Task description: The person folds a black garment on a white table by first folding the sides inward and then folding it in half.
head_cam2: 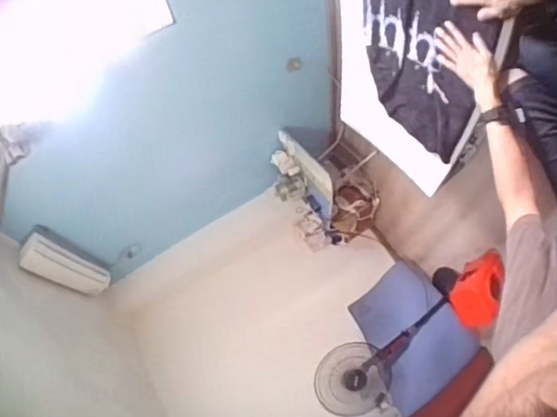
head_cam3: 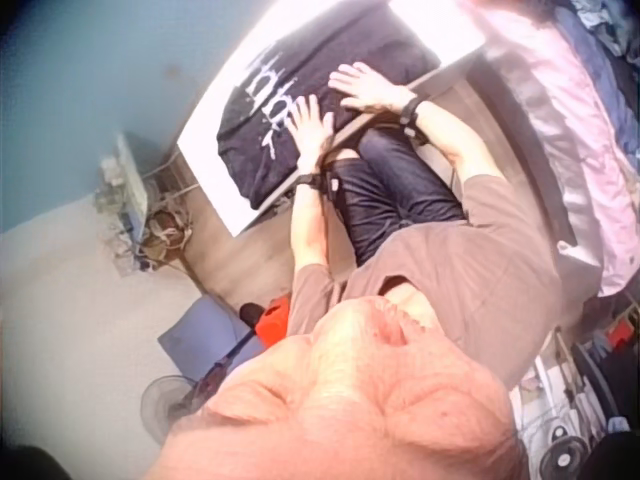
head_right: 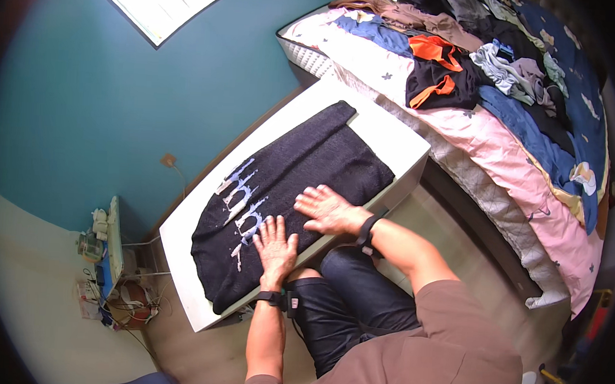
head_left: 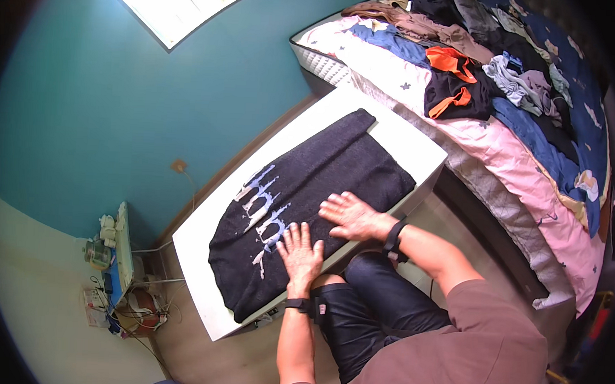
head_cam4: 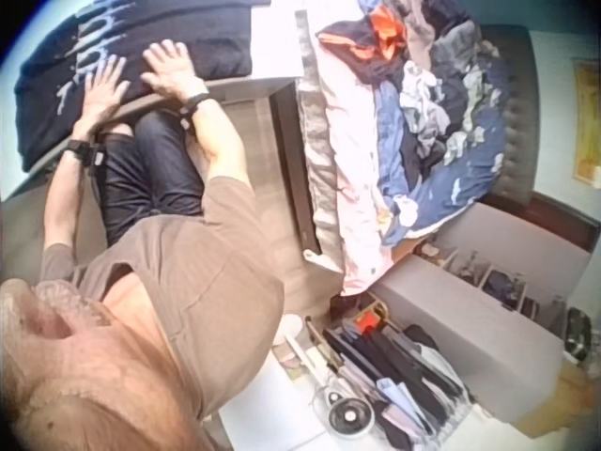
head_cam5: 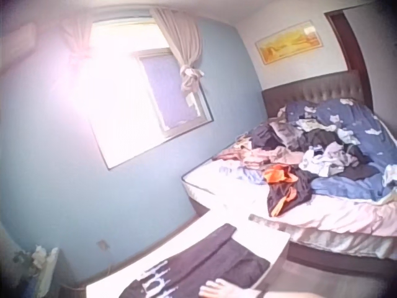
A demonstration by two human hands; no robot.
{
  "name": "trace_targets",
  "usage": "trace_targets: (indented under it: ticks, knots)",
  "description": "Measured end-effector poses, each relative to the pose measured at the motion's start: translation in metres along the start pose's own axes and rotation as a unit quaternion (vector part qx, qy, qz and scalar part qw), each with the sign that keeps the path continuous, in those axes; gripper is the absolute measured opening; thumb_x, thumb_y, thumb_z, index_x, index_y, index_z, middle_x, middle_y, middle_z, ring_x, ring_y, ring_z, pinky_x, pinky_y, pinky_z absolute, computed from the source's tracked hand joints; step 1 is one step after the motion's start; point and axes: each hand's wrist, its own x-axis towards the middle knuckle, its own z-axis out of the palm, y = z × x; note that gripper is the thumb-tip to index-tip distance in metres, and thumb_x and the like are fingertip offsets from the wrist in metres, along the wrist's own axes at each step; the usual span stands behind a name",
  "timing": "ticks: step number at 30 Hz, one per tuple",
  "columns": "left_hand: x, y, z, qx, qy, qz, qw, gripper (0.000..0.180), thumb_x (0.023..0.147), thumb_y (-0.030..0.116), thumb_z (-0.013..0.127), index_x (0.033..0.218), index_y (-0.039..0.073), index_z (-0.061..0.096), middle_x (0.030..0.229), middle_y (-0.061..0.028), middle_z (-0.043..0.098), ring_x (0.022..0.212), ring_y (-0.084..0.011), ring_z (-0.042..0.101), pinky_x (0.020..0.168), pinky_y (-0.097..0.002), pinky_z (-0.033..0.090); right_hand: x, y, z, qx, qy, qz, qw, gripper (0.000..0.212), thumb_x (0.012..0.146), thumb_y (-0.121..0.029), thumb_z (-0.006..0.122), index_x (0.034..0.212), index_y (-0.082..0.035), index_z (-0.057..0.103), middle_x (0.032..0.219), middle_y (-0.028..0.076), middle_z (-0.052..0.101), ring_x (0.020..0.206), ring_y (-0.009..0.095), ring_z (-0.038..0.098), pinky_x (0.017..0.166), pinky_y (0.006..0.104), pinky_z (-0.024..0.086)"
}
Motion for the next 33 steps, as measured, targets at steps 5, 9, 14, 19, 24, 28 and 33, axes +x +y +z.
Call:
trace_targets:
  ticks: [5,9,14,19,24,28,33]
  knots:
    - [-0.012,-0.057,-0.013,0.030,-0.035,-0.062,0.997,0.070,0.097,0.045,0.047,0.155,0.009,0.029,0.161,-0.0195,0.025,0.149,-0.0394,0.020,0.119,-0.0601,0.008,-0.038,0.075,-0.030,-0.010,-0.051,0.177,0.983,0.066,0.100,-0.046,0.044,0.154,-0.010,0.032,0.161,0.010,0.029,0.150,0.030,0.021,0.120,0.0490,0.016]
    - [-0.019,-0.076,-0.023,0.042,-0.063,-0.106,0.991,0.068,0.099,0.044,0.045,0.156,0.010,0.029,0.163,-0.0185,0.021,0.149,-0.0419,0.017,0.118,-0.0618,0.007,-0.056,0.094,-0.043,0.038,-0.072,0.255,0.964,0.064,0.101,-0.041,0.041,0.155,-0.009,0.027,0.163,0.009,0.024,0.152,0.029,0.017,0.121,0.0564,0.010]
    - [-0.007,-0.055,-0.013,0.093,0.001,-0.131,0.987,0.068,0.097,0.045,0.048,0.150,0.004,0.039,0.159,-0.0201,0.029,0.146,-0.0439,0.024,0.115,-0.0631,0.017,-0.030,0.072,-0.039,0.006,-0.044,0.243,0.969,0.072,0.097,-0.048,0.048,0.151,-0.003,0.034,0.161,0.017,0.026,0.149,0.039,0.020,0.116,0.0601,0.017]
    - [0.016,0.011,0.022,0.071,0.065,0.025,0.995,0.069,0.092,0.037,0.053,0.148,-0.001,0.040,0.158,-0.0223,0.030,0.145,-0.0428,0.026,0.115,-0.0613,0.019,0.039,-0.023,-0.015,0.020,0.067,0.010,0.998,0.065,0.097,-0.048,0.046,0.145,-0.004,0.045,0.154,0.018,0.040,0.144,0.037,0.035,0.113,0.0574,0.025]
    - [0.015,0.001,0.028,0.091,0.001,0.072,0.993,0.067,0.092,0.031,0.049,0.151,0.002,0.036,0.159,-0.0211,0.027,0.147,-0.0413,0.022,0.116,-0.0631,0.016,0.044,-0.032,0.021,0.093,0.021,-0.040,0.995,0.067,0.099,-0.051,0.041,0.148,-0.006,0.042,0.156,0.015,0.039,0.145,0.032,0.034,0.117,0.0548,0.021]
    - [0.013,-0.021,0.000,0.030,0.006,0.000,1.000,0.064,0.098,0.038,0.047,0.153,0.008,0.034,0.159,-0.0206,0.029,0.146,-0.0425,0.027,0.118,-0.0616,0.012,0.010,0.016,0.011,0.010,0.017,0.010,1.000,0.068,0.097,-0.053,0.046,0.149,-0.010,0.041,0.156,0.012,0.040,0.146,0.032,0.032,0.120,0.0512,0.018]
    - [-0.003,-0.072,-0.020,0.060,-0.062,-0.100,0.991,0.064,0.100,0.040,0.045,0.155,0.013,0.031,0.161,-0.0176,0.025,0.148,-0.0414,0.020,0.118,-0.0624,0.011,-0.037,0.100,-0.034,-0.025,-0.023,0.185,0.982,0.063,0.097,-0.044,0.047,0.149,-0.009,0.039,0.156,0.012,0.039,0.145,0.032,0.031,0.117,0.0520,0.021]
